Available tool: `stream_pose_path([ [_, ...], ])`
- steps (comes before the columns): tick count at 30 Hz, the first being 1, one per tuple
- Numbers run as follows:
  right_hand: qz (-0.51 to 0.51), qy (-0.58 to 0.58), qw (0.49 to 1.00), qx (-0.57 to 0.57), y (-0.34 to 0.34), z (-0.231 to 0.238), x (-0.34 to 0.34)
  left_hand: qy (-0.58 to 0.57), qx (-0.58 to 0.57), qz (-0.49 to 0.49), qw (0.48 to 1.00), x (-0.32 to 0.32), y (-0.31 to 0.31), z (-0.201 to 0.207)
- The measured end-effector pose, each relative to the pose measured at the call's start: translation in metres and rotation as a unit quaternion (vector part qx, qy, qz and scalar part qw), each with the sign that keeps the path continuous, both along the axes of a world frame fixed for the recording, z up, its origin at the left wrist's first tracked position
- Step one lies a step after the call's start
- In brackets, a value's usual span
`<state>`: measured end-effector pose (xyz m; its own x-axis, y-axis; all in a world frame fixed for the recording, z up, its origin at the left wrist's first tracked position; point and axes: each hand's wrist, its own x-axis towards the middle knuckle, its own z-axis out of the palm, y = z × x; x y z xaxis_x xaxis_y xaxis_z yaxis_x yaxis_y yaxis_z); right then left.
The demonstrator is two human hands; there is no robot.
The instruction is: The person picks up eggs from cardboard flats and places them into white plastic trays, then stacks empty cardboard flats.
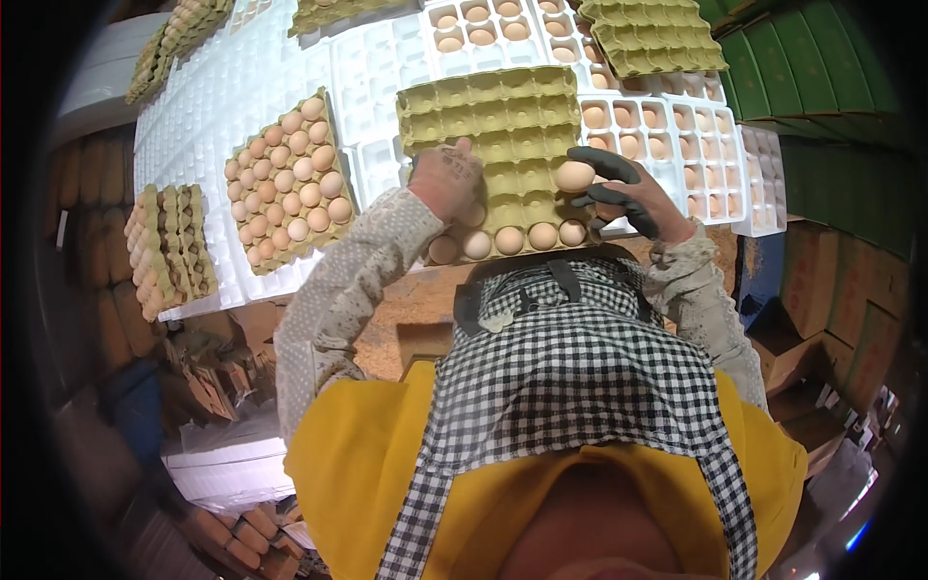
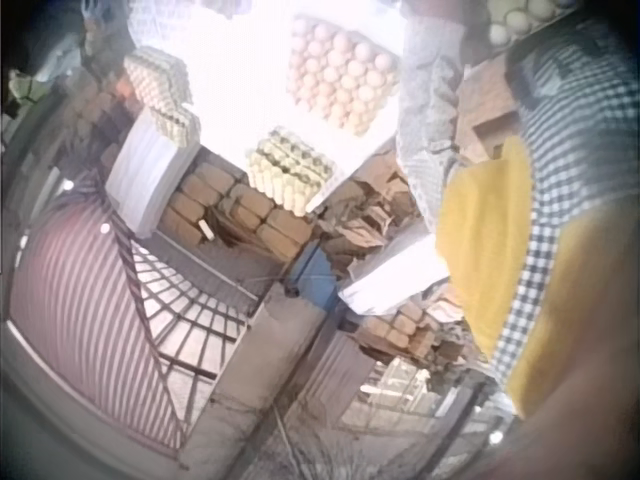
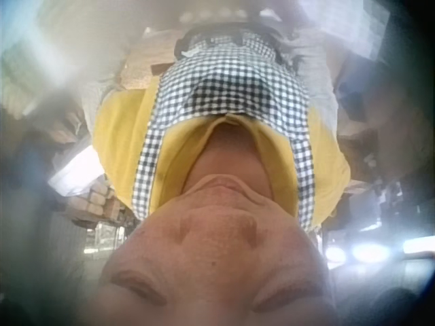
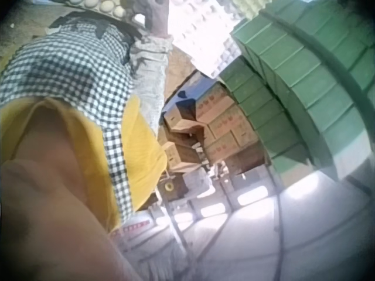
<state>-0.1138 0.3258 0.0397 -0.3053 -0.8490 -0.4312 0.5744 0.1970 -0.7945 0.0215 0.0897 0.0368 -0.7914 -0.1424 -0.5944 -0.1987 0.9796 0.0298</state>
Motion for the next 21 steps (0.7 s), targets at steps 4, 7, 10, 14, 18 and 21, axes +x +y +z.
stream_pose_path([
  [4,0.249,0.487,0.829,0.116,-0.007,0.004,0.018,0.168,0.22,0.158,0.948,0.01,-0.036,-0.023],
  [7,0.394,0.713,0.525,0.247,-0.024,-0.023,0.068,0.219,0.558,0.377,0.706,0.032,-0.031,-0.031],
  [10,0.375,0.771,0.461,0.229,-0.013,-0.038,0.066,0.216,0.221,0.113,0.944,0.033,0.019,-0.014],
  [14,0.225,0.63,0.732,0.129,0.033,-0.006,0.023,0.136,0.043,-0.046,0.989,0.041,0.077,-0.001],
  [18,-0.114,-0.213,0.967,-0.086,0.111,-0.017,-0.001,0.133,-0.05,-0.103,0.984,0.044,0.089,-0.024],
  [21,-0.239,-0.406,0.81,-0.351,0.165,-0.052,-0.017,0.153,0.097,0.054,0.982,0.025,0.086,-0.004],
])
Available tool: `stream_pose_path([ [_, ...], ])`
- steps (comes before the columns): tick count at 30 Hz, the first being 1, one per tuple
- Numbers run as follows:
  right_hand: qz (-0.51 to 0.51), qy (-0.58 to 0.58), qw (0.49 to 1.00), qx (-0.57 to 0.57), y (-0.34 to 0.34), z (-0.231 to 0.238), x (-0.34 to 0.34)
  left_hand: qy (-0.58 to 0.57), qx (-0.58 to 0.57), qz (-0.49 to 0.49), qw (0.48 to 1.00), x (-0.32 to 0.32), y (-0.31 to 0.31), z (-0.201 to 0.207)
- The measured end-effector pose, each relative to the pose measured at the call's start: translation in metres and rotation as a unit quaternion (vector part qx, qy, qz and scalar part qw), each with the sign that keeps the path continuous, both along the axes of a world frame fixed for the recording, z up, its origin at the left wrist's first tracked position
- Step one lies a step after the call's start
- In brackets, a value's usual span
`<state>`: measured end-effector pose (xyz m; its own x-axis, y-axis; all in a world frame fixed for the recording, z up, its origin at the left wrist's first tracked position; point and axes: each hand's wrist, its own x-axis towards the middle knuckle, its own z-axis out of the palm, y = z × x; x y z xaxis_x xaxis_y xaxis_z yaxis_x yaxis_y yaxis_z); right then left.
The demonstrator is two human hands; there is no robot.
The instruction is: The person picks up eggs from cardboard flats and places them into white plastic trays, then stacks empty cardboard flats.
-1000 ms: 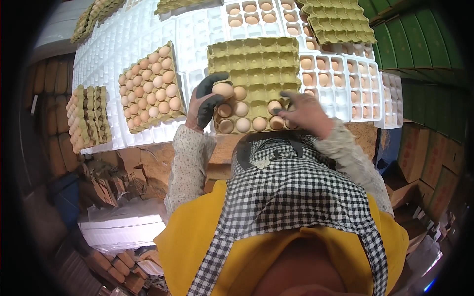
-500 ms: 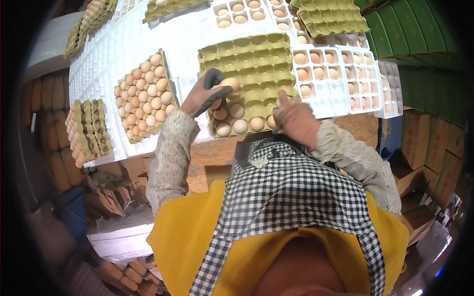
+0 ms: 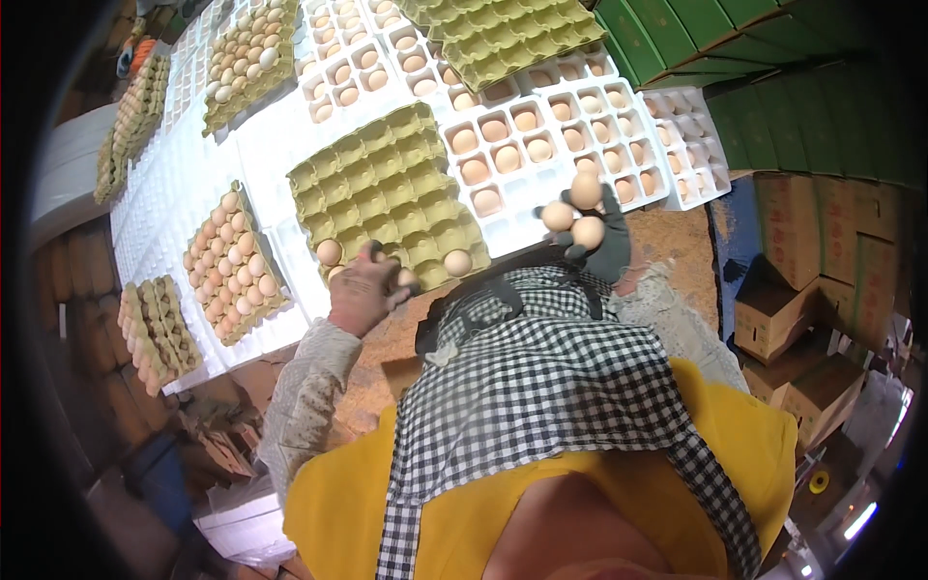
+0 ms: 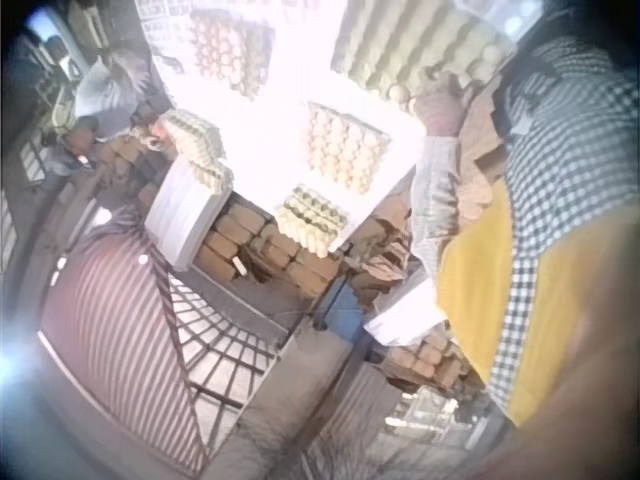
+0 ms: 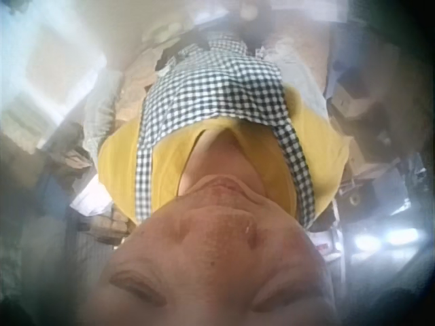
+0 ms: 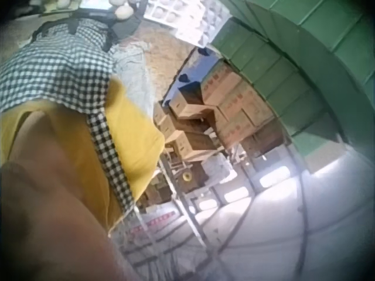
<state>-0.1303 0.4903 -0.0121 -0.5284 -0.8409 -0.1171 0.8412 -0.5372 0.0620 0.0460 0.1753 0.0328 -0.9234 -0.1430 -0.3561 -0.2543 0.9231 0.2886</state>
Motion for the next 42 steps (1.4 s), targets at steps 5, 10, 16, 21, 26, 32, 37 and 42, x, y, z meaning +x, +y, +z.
stream_pose_path([
  [5,0.089,0.407,0.711,0.566,0.032,0.006,-0.045,0.026,0.485,0.389,0.783,-0.034,0.051,0.005],
  [10,-0.017,0.755,0.168,0.634,-0.003,-0.003,-0.064,0.19,-0.002,0.142,0.971,-0.119,0.143,-0.035],
  [16,0.019,0.807,0.21,0.551,-0.006,-0.019,-0.075,0.063,-0.081,0.133,0.986,-0.147,0.144,-0.046],
  [21,0.131,0.812,0.38,0.423,-0.002,-0.012,-0.056,0.008,0.048,0.137,0.989,-0.099,0.157,-0.044],
  [26,0.087,0.833,0.375,0.398,-0.01,-0.021,-0.05,0.018,0.071,0.207,0.976,-0.096,0.154,-0.035],
  [32,-0.017,0.872,0.267,0.411,-0.013,-0.046,-0.049,0.324,0.214,0.366,0.845,-0.06,0.112,-0.028],
  [37,-0.102,0.848,0.296,0.428,-0.042,0.001,-0.023,0.301,-0.119,0.372,0.87,0.005,0.025,-0.027],
  [42,0.098,0.869,0.324,0.362,-0.145,0.037,0.051,0.007,-0.103,0.413,0.905,0.029,-0.047,-0.003],
])
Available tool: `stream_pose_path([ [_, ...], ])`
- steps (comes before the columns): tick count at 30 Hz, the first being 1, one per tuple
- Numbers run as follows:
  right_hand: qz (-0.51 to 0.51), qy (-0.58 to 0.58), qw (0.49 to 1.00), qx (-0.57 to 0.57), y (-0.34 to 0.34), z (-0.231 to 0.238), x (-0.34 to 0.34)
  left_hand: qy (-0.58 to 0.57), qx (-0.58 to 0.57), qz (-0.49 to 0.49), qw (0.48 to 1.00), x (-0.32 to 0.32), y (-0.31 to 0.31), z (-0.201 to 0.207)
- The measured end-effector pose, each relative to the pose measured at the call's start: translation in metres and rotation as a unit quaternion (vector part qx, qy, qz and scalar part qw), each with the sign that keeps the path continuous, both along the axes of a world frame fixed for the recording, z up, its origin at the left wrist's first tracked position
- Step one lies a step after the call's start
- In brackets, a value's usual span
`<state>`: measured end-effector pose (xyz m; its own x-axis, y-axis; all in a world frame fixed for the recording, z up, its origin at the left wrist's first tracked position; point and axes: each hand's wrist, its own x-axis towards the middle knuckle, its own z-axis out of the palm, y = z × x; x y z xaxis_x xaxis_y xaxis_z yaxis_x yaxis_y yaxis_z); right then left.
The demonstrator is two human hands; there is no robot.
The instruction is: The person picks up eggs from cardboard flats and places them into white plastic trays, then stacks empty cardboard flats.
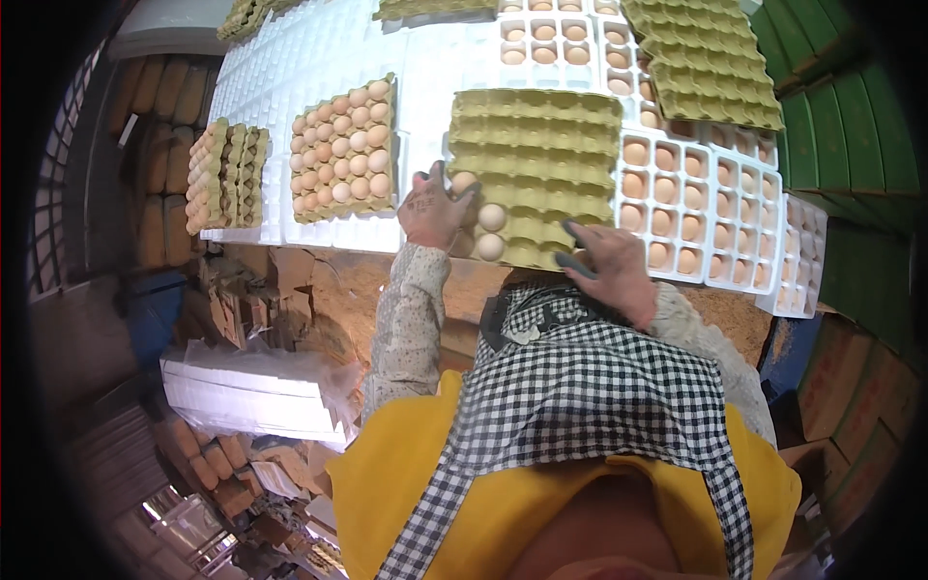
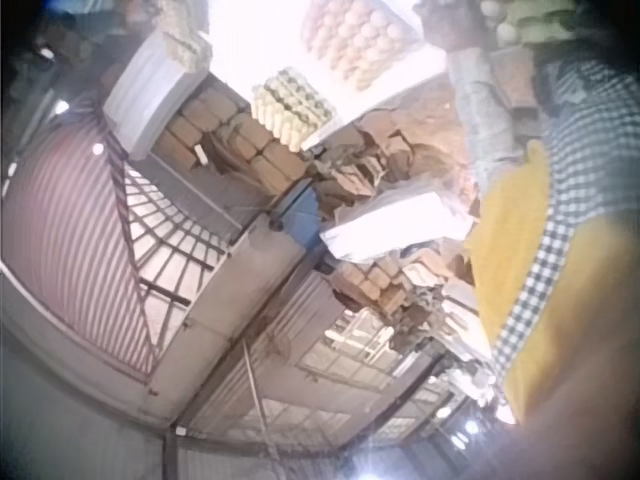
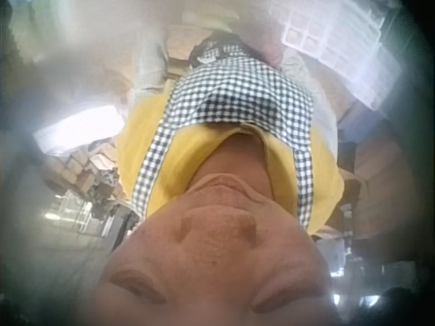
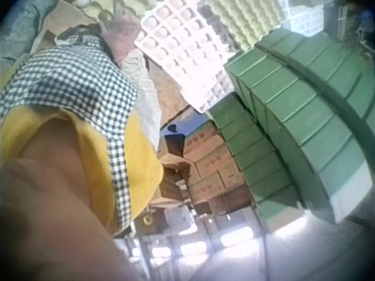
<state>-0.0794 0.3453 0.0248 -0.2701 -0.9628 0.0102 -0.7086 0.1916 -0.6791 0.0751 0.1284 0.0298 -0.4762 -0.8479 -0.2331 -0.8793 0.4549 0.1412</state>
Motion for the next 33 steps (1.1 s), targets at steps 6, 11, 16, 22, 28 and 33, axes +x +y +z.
stream_pose_path([
  [6,0.043,0.106,0.974,0.194,-0.114,-0.046,0.057,0.034,0.047,-0.193,0.979,0.005,-0.048,-0.019],
  [11,-0.12,-0.514,0.849,0.028,-0.081,-0.029,0.032,0.433,0.554,0.058,0.709,0.051,-0.093,-0.022],
  [16,0.021,-0.055,0.976,0.209,-0.106,0.013,0.064,0.349,0.451,-0.143,0.809,0.066,-0.11,-0.032],
  [22,0.035,0.088,0.959,0.268,-0.104,-0.011,0.097,-0.008,0.098,-0.448,0.888,0.037,-0.059,-0.023],
  [28,-0.147,-0.642,0.751,0.054,-0.081,-0.022,0.026,0.11,0.157,-0.369,0.909,0.041,-0.094,-0.011],
  [33,-0.194,-0.65,0.734,-0.015,-0.124,-0.004,-0.017,-0.058,0.117,-0.425,0.896,0.025,-0.075,0.0],
])
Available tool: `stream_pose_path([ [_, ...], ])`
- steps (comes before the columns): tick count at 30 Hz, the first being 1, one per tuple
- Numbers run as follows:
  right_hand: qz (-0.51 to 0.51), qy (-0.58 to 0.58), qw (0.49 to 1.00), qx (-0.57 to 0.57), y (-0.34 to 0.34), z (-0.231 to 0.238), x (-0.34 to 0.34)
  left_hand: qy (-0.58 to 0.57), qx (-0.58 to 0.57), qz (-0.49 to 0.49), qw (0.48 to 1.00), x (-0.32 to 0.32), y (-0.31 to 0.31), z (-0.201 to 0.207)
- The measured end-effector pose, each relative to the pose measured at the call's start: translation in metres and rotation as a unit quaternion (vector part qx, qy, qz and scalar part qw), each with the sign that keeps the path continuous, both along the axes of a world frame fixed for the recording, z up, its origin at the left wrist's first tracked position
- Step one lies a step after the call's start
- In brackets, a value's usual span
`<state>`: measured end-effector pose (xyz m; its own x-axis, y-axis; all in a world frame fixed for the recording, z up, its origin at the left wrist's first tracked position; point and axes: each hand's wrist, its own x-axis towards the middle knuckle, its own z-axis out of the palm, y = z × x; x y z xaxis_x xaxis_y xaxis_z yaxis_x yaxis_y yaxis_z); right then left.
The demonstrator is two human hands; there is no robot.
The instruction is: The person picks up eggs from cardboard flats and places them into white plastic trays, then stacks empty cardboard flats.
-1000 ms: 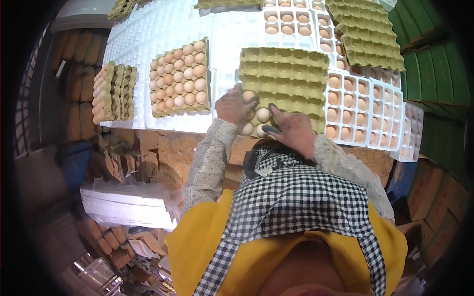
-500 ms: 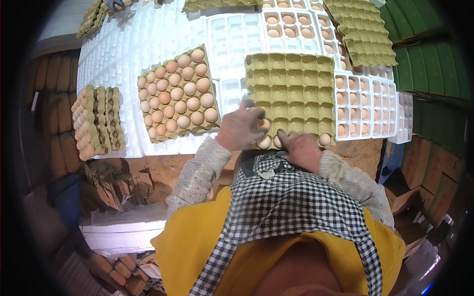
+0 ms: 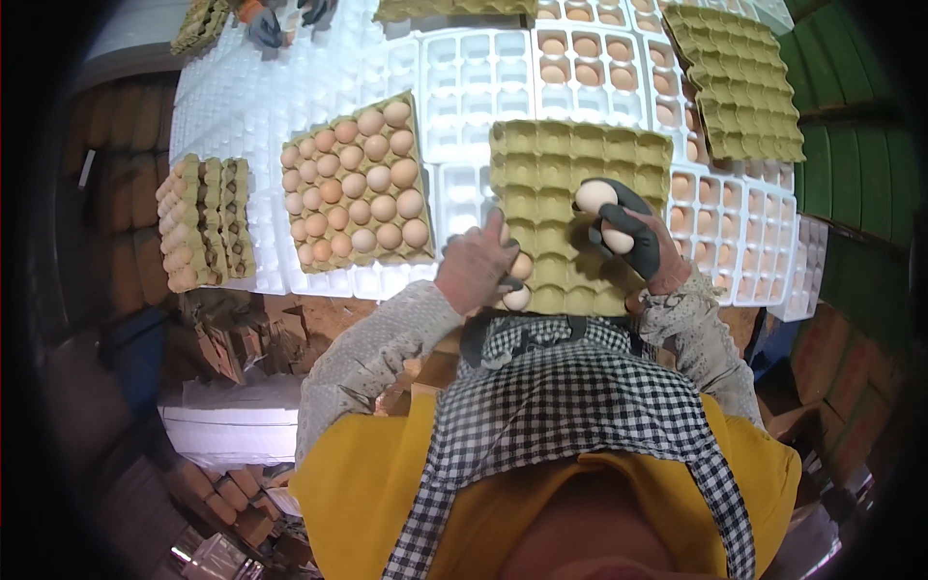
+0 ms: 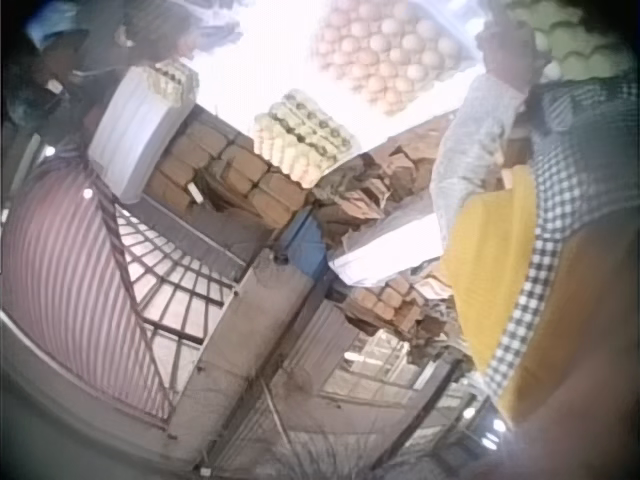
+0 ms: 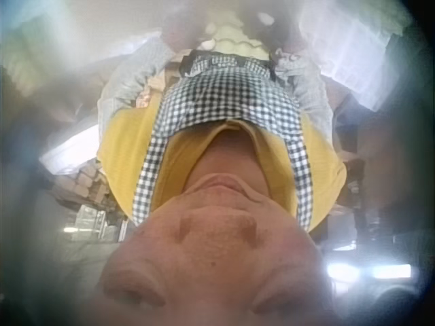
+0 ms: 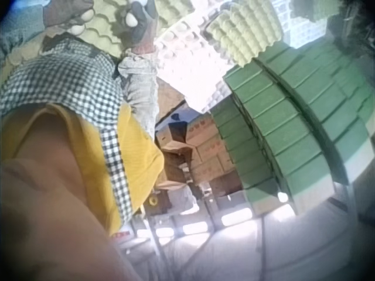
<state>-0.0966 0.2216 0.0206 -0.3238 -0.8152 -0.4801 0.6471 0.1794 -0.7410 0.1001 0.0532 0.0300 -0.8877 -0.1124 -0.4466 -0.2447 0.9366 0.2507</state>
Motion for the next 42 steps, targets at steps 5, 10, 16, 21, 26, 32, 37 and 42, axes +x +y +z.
stream_pose_path([
  [5,-0.033,0.169,0.984,-0.05,-0.066,-0.018,-0.031,0.068,0.121,0.111,0.984,0.006,-0.014,-0.005],
  [10,-0.07,0.538,0.84,-0.022,-0.169,-0.062,-0.072,0.331,0.202,0.421,0.82,-0.038,-0.089,-0.041],
  [16,0.102,0.834,0.542,-0.026,-0.277,-0.088,-0.094,0.128,-0.035,0.337,0.932,-0.129,-0.181,-0.074],
  [21,0.138,0.843,0.52,0.012,-0.265,-0.1,-0.104,0.345,-0.01,0.347,0.872,-0.144,-0.205,-0.08],
  [26,-0.055,0.725,0.687,-0.014,-0.208,-0.042,-0.079,0.175,-0.144,0.305,0.925,-0.173,-0.225,-0.119],
  [32,-0.03,0.655,0.733,0.18,0.002,0.03,-0.076,0.449,0.072,0.212,0.865,-0.142,-0.181,-0.06],
  [37,0.306,0.549,0.675,0.386,0.104,0.039,0.021,0.157,0.251,-0.132,0.946,-0.062,-0.044,-0.007],
  [42,0.194,0.643,0.666,0.324,0.123,-0.006,0.063,0.042,0.089,-0.22,0.971,0.004,0.005,-0.02],
])
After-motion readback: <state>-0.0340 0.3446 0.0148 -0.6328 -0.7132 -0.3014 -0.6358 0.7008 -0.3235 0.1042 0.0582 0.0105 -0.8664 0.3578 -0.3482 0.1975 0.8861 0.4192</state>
